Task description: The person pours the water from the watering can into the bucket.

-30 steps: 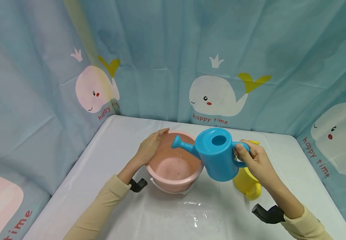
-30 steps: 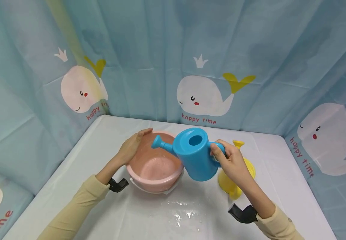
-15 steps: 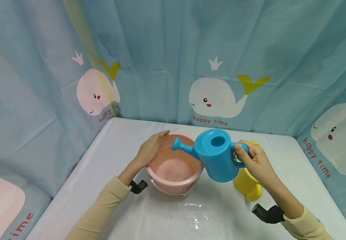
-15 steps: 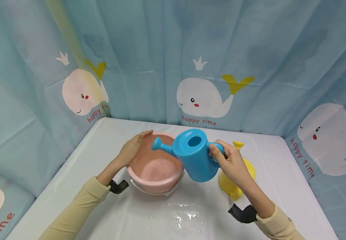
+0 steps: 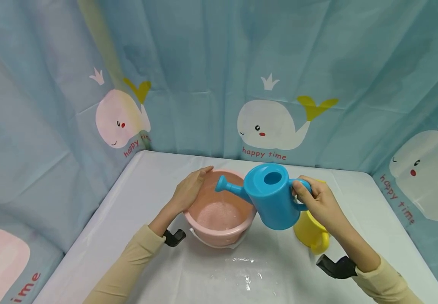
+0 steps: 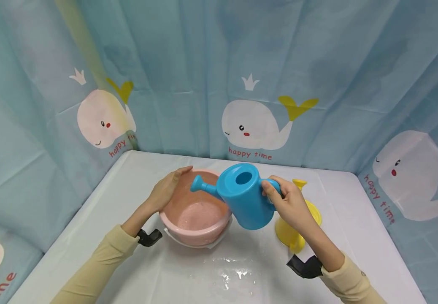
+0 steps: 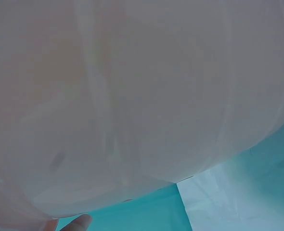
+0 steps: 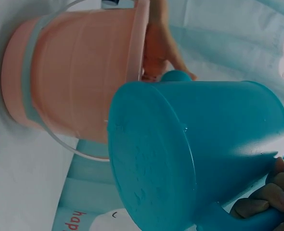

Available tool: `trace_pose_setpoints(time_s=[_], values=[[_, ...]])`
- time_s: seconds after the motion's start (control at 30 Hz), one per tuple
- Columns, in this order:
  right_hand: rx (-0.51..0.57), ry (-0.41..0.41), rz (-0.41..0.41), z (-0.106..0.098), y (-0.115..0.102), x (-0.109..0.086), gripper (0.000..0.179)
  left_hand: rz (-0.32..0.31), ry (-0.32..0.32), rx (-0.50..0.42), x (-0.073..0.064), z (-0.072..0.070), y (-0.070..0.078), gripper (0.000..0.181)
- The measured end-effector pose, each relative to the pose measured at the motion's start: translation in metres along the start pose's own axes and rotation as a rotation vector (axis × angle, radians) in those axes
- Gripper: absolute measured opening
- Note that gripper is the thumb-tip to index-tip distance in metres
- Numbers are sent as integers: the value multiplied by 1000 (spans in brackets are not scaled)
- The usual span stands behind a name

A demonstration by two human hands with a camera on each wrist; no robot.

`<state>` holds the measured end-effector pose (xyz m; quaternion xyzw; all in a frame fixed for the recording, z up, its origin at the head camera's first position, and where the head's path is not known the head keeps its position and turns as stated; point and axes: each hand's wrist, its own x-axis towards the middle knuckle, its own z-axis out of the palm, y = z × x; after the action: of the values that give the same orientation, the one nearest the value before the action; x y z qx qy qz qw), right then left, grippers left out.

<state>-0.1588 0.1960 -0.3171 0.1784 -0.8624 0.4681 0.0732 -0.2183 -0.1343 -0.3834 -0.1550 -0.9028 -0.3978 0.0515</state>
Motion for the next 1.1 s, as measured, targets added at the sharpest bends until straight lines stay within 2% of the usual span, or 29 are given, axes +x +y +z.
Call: trace_pose_setpoints(time_s=[1.1], values=[[-13, -15, -14, -1, -2, 4, 26, 5, 3, 3, 1, 3, -2, 66]])
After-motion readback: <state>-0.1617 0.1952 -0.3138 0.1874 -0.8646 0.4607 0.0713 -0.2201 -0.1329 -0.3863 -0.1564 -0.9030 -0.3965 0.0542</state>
